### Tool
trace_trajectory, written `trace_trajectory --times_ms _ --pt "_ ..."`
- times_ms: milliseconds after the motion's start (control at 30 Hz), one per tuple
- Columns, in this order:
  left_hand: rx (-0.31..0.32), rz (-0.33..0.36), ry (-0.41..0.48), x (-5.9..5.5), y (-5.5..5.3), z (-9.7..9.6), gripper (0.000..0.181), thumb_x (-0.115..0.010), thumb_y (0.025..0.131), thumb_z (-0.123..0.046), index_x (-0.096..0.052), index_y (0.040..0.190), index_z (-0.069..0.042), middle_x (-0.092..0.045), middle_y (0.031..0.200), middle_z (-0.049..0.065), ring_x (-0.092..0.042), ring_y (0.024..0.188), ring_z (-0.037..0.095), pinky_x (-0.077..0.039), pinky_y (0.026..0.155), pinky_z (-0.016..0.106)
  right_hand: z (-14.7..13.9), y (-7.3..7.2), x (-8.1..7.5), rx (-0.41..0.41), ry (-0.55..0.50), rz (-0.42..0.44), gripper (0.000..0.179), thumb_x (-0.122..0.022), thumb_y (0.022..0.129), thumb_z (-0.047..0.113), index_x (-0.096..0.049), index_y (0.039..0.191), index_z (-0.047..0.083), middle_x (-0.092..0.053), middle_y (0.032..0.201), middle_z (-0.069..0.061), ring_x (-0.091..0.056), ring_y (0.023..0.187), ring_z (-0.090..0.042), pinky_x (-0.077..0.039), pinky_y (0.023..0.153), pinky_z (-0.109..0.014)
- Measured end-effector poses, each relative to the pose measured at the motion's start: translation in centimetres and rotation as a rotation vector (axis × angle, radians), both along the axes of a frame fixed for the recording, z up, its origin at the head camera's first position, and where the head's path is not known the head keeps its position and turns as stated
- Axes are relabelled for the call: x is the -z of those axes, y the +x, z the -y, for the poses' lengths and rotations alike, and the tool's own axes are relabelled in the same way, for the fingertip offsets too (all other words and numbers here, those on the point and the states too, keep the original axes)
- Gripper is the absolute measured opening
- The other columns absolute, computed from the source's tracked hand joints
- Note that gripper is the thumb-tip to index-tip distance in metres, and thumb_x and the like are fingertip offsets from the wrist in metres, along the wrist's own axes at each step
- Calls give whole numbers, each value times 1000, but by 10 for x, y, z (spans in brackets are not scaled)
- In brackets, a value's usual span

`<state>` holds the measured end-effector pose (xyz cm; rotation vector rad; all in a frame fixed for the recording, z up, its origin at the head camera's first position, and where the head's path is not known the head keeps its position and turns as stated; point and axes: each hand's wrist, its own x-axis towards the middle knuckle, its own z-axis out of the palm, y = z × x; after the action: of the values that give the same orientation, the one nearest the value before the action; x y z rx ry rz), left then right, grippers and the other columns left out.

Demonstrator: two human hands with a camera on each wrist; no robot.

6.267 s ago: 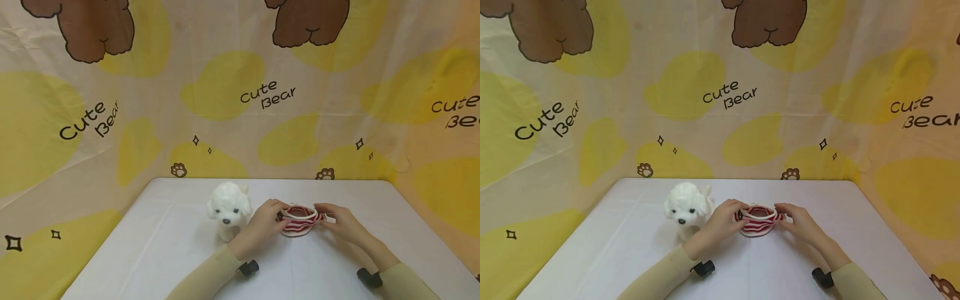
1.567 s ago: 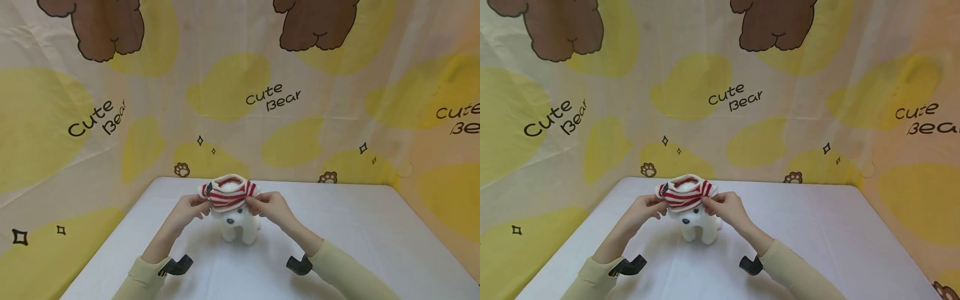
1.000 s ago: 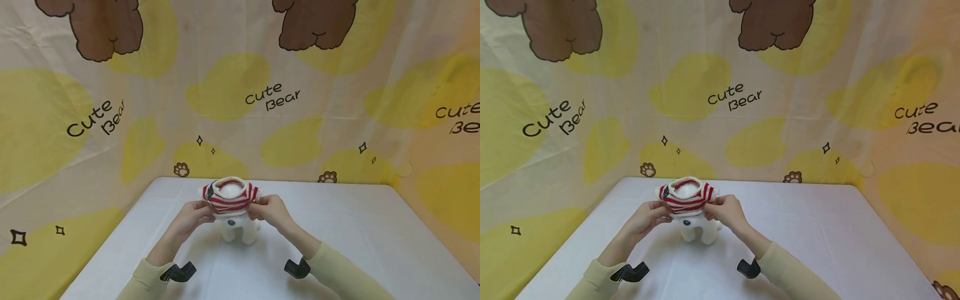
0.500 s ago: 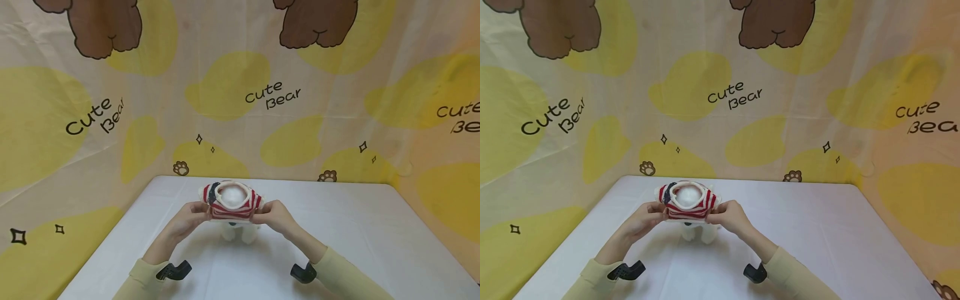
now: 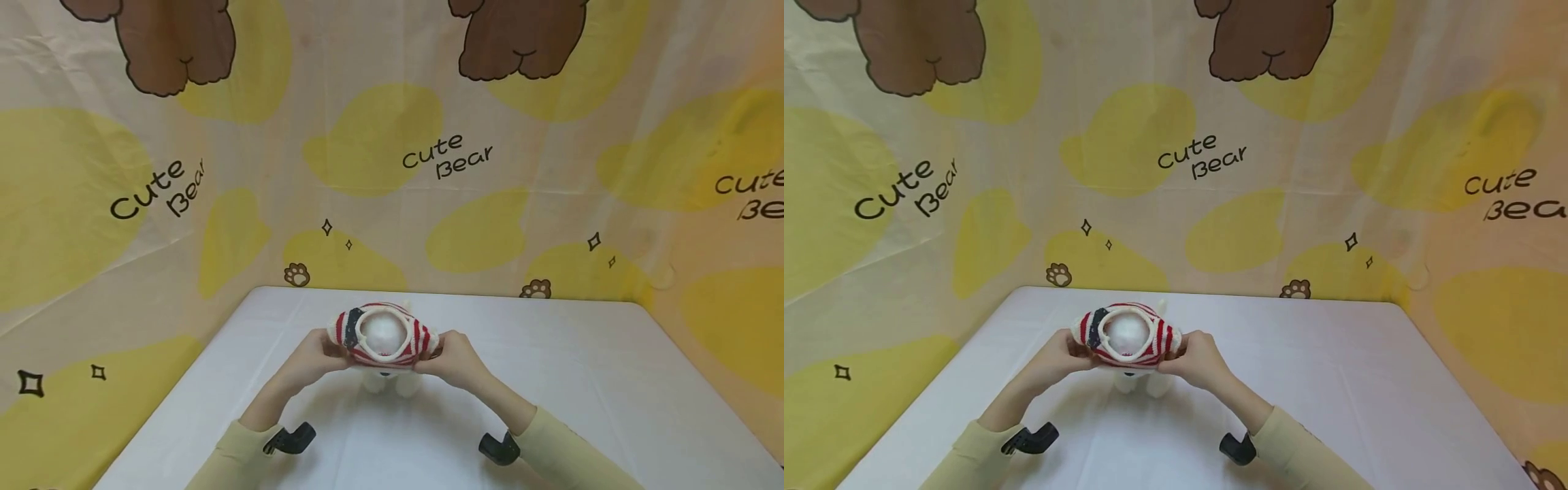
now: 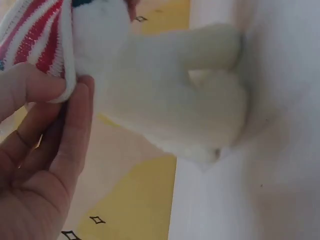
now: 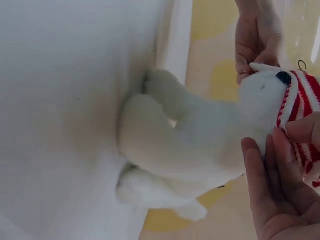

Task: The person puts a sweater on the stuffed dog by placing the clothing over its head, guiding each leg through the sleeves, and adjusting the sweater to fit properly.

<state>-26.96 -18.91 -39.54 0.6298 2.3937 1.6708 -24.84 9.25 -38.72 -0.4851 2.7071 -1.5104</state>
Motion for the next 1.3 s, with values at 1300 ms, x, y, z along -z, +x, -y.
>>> trace_trajectory --times_ms 1300 --pt "-281 -666 -197 -51 -2 -36 21 -76 80 -22 -70 100 -17 -69 103 -3 -54 91 15 -48 69 28 23 -14 -46 39 93 -614 12 -73 81 21 -73 90 13 -65 85 1 -54 66 -10 -41 57 -21"
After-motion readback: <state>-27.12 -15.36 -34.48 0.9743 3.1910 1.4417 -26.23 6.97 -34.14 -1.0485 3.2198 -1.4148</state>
